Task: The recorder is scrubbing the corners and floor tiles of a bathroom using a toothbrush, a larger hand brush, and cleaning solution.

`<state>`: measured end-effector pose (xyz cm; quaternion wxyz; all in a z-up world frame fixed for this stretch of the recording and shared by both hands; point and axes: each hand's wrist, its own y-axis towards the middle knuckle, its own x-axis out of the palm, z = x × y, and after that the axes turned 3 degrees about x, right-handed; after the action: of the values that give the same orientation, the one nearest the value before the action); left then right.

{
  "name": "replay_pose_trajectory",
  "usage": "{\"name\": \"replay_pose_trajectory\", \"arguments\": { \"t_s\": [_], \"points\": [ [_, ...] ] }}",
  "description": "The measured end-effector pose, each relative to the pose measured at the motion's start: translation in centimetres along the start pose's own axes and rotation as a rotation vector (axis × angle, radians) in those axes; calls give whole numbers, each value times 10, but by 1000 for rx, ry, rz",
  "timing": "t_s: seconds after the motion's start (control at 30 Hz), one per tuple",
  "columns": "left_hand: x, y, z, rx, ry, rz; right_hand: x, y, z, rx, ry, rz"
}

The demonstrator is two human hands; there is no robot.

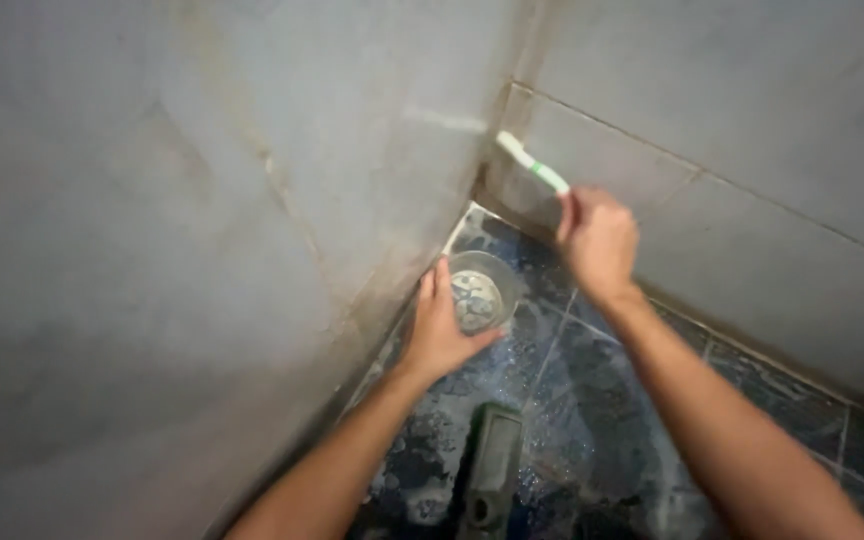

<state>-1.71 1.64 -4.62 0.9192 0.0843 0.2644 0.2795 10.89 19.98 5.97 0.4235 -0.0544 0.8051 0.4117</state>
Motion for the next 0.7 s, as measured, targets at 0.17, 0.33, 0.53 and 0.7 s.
{"name": "replay_pose_trajectory", "arguments": {
  "t_s": [0.17,0.33,0.53,0.7],
  "points": [
    [5,2,-4,13,12,-2,37,-26,23,108,-100,-174],
    [5,-11,-10,-5,10,1,12,-18,9,83,20,-150],
    [8,9,-2,-21,21,3,46,-17,13,226,-70,-284],
    [9,-2,-14,75,-2,36,66,-23,15,284,-204,-479]
  ]
}}
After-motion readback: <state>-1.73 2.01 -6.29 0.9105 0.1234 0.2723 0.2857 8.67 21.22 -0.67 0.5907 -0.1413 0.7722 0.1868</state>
